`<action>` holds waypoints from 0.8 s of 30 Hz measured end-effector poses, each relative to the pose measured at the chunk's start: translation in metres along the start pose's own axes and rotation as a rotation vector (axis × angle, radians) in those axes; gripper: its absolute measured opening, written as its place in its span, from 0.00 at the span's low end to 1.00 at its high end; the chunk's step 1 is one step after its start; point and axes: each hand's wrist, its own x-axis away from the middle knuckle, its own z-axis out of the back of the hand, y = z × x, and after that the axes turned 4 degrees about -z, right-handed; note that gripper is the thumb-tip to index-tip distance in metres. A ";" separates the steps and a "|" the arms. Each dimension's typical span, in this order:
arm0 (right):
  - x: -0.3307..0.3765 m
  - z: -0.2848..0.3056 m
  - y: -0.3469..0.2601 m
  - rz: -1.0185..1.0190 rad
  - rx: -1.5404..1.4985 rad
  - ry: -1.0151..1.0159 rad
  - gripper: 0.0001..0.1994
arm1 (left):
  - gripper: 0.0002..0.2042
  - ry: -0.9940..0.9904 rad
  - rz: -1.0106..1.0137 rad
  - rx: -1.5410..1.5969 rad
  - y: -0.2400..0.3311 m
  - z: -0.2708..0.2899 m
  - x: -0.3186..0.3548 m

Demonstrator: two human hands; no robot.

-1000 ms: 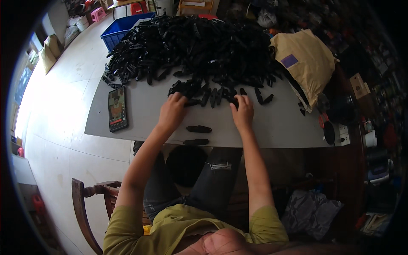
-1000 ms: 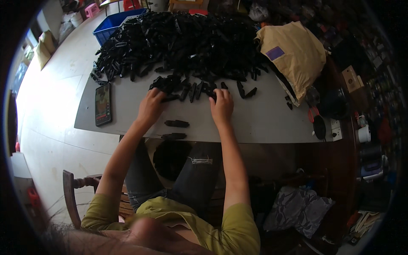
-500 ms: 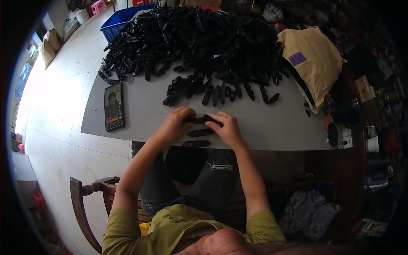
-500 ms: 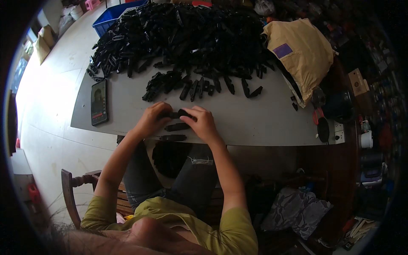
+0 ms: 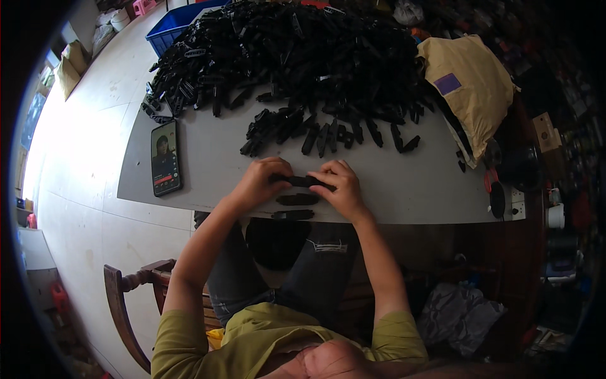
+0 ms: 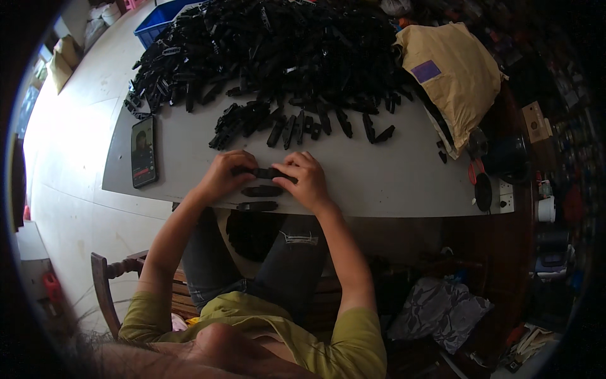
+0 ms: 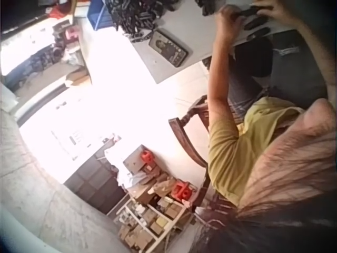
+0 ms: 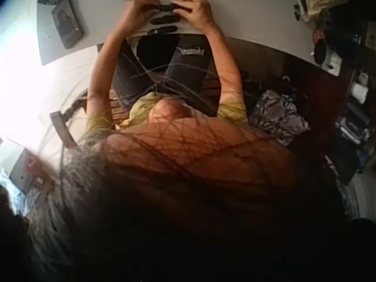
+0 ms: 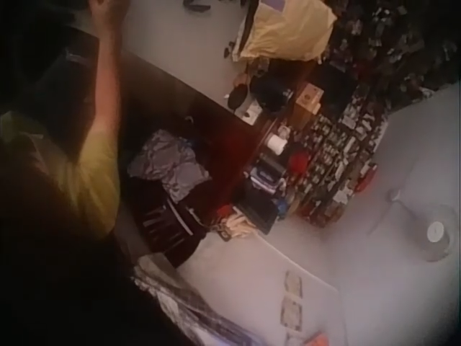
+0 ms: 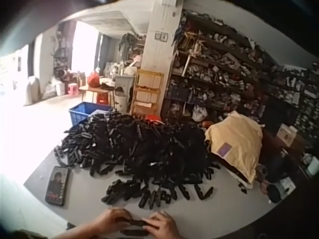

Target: Assemble and sort black plastic components on a workbench.

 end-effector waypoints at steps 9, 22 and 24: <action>-0.012 0.001 0.001 -0.060 -0.199 -0.009 0.11 | 0.11 -0.144 -0.133 -0.069 -0.007 0.003 -0.010; -0.013 0.014 0.050 -0.261 0.239 0.417 0.14 | 0.13 -0.139 -0.146 -0.545 0.005 -0.012 -0.038; -0.003 0.018 0.039 -0.470 -0.489 0.428 0.14 | 0.14 -0.024 -0.079 -0.293 0.008 -0.012 -0.022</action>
